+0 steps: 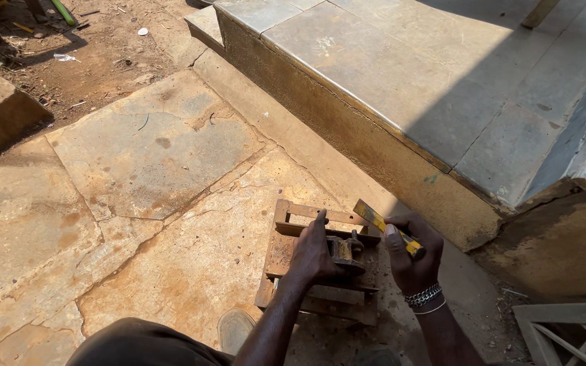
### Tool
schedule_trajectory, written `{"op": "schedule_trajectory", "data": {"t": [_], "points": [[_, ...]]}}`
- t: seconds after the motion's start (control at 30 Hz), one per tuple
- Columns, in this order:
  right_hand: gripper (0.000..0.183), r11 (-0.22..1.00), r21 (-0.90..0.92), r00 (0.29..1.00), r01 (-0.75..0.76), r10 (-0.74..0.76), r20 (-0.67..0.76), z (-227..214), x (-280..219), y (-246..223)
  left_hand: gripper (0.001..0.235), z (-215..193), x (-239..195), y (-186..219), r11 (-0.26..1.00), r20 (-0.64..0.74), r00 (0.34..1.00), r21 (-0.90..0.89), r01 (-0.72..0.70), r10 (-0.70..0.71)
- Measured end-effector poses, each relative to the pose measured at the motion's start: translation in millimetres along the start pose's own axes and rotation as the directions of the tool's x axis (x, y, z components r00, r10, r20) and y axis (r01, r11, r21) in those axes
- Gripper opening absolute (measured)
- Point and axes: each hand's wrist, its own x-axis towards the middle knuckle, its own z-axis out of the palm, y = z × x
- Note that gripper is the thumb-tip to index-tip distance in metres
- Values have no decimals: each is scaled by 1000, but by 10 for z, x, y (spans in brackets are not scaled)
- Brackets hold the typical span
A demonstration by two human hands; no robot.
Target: The person uses a chisel and hammer to chip away rust and debris from a metal part clamped in a wooden vise. They repeatedly strike the chisel to clean the surface of the part.
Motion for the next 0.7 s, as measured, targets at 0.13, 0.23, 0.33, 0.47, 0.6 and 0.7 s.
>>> {"op": "schedule_trajectory", "data": {"t": [0.13,0.23,0.33,0.47,0.6,0.7], "points": [[26,967,-251,985,53,-10,171,105,21,-40,151,14,2,63,1000,4,1000,12,11,-11],[24,983,-178,996,44,-30,84,95,41,-54,149,-14,-14,58,1000,-7,1000,30,8,-7],[27,995,-49,995,-91,94,47,-3,-39,-54,148,18,-20,30,1000,-10,1000,27,-6,6],[25,986,-160,996,39,-26,81,43,19,-111,147,-5,15,82,998,-17,999,41,-44,44],[26,990,-133,992,-43,58,108,65,60,-158,147,-29,19,62,999,42,999,33,14,-15],[25,998,-54,998,44,-41,51,7,-12,-164,147,25,5,29,1000,11,1000,22,-4,3]]}}
